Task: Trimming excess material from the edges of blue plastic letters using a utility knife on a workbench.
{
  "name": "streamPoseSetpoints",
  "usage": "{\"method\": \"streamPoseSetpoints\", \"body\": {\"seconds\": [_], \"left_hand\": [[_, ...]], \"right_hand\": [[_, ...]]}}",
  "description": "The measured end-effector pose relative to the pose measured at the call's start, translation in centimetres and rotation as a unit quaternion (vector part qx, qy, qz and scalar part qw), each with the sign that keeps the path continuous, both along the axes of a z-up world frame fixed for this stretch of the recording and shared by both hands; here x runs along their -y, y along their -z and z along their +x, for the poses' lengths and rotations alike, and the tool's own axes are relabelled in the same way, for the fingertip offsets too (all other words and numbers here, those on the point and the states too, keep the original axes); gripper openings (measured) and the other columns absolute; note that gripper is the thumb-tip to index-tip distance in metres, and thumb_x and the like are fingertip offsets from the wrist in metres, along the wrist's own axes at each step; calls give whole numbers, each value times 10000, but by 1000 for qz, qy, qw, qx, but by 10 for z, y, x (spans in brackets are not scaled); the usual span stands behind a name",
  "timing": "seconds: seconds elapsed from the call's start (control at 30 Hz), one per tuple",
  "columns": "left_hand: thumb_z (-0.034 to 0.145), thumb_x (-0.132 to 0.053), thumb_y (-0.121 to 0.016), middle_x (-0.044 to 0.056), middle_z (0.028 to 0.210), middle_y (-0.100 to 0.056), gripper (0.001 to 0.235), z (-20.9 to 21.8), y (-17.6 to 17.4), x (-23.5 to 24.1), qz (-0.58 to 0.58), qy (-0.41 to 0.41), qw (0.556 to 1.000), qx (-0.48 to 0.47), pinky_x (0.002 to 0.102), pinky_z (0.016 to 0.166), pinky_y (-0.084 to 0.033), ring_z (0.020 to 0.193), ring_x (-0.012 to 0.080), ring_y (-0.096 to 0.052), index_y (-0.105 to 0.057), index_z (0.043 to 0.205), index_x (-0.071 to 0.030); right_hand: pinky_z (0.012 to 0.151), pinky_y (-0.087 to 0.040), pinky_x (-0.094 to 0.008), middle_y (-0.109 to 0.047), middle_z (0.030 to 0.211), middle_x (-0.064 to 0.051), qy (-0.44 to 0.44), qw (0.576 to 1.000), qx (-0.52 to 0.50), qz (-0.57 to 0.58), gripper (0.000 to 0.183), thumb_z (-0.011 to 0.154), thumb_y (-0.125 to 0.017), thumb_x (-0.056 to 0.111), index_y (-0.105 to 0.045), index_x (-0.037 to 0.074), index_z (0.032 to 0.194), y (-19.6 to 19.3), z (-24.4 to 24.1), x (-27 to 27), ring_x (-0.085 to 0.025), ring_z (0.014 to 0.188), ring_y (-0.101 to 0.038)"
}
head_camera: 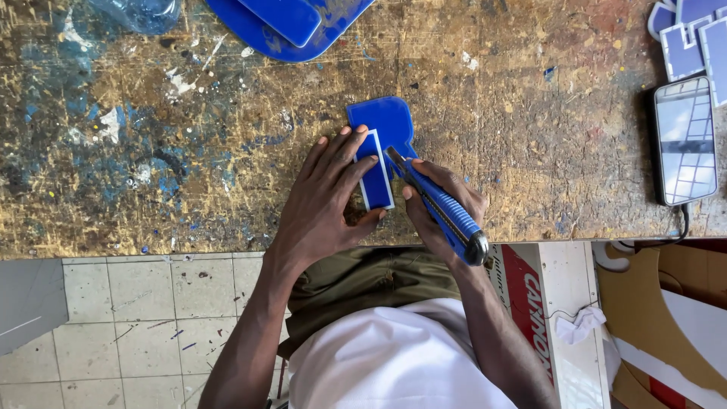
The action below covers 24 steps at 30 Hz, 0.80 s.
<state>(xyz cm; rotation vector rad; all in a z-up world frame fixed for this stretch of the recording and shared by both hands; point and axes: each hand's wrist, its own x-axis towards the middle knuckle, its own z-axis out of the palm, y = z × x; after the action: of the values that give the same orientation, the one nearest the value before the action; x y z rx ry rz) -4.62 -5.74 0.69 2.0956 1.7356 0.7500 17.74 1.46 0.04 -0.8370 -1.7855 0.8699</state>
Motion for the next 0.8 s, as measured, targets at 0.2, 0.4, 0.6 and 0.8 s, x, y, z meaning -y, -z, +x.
{"method": "streamPoseSetpoints", "body": {"seconds": [0.2, 0.4, 0.6, 0.8], "left_hand": [[1055, -534, -799, 157, 1858, -305, 734, -1, 2, 0, -5, 0, 1000, 0, 616, 1442, -188, 1723, 407, -298, -592, 1602, -90], [1049, -563, -789, 154, 1858, -316, 742, 0, 4, 0, -4, -1, 1000, -6, 606, 1444, -183, 1722, 398, -311, -605, 1594, -93], [1043, -567, -789, 151, 1860, -318, 750, -1, 5, 0, -7, -1, 1000, -5, 591, 1443, -169, 1724, 393, -311, -607, 1597, -96], [1035, -565, -797, 153, 1863, -315, 754, -1, 6, 1, -9, 0, 1000, -1, 593, 1443, -169, 1724, 398, -314, -611, 1595, -96]], "right_hand": [[620, -588, -385, -838, 986, -243, 3, 1000, 7, 3, 292, 996, -851, 29, -835, 37, 1288, 6, -1, 0, -338, 739, -817], [629, -598, -395, -837, 981, -248, 5, 1000, 4, 3, 296, 989, -868, 42, -837, 40, 1283, 7, -1, 1, -337, 727, -813], [637, -591, -384, -832, 969, -230, 2, 1000, 3, 4, 294, 999, -856, 42, -837, 47, 1293, 7, -1, 0, -311, 725, -807], [636, -593, -391, -834, 975, -232, 3, 1000, 4, 9, 291, 1003, -852, 47, -836, 50, 1294, 6, -1, 0, -314, 726, -806]]}}
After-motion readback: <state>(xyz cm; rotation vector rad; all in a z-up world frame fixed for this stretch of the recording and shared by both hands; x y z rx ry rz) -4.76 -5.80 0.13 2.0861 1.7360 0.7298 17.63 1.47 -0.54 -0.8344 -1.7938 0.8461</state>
